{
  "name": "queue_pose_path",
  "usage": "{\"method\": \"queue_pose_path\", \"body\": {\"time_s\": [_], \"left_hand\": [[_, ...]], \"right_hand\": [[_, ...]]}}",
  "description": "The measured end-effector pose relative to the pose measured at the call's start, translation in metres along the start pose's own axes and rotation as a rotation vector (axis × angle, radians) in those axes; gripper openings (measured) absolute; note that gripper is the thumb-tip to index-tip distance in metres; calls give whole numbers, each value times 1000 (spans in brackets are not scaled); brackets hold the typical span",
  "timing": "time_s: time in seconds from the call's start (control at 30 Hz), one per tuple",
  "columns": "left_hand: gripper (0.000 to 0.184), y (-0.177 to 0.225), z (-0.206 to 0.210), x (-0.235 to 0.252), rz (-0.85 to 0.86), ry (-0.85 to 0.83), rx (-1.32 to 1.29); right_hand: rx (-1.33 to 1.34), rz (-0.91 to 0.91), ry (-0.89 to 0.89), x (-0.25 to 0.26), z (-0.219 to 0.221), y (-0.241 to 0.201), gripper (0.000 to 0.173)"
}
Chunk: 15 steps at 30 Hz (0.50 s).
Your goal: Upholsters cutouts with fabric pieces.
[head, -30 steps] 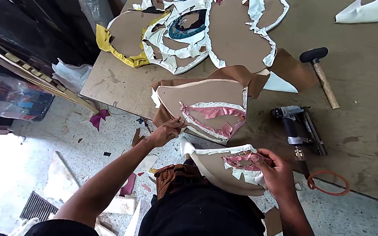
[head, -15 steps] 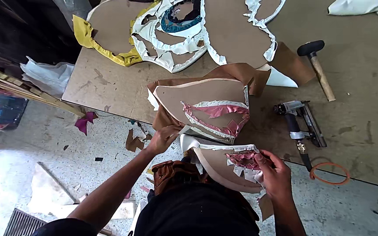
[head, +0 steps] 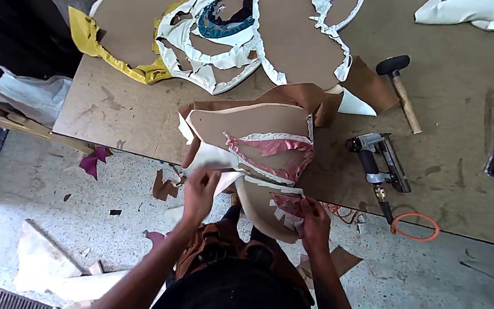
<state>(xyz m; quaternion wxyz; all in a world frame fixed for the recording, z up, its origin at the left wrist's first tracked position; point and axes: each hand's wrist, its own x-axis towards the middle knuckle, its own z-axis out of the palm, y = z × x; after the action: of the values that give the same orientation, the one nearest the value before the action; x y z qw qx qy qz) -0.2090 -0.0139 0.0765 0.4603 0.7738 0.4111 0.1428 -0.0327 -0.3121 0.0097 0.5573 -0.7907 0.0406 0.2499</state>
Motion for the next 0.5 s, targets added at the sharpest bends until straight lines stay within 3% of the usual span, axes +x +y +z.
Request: {"method": "queue_pose_path", "body": {"time_s": [0.1, 0.13, 0.2, 0.27, 0.37, 0.5], "left_hand": [[44, -35, 32, -61, -460, -462, -276], [48, -44, 44, -71, -550, -540, -369], [51, -46, 70, -82, -643, -523, -580], [49, -39, 96, -84, -692, -382, -724], [50, -34, 117, -82, -697, -260, -733], [52, -40, 124, -78, -650, -292, -754]], "right_hand": [[88, -1, -45, -14, 12, 18, 24], [107, 10, -49, -18, 17, 24, 24], [131, 28, -43, -21, 27, 35, 25], [93, 19, -60, -22, 30, 38, 32], [-34, -34, -136, -17, 21, 36, 55], [-68, -97, -233, -3, 8, 33, 60]]}}
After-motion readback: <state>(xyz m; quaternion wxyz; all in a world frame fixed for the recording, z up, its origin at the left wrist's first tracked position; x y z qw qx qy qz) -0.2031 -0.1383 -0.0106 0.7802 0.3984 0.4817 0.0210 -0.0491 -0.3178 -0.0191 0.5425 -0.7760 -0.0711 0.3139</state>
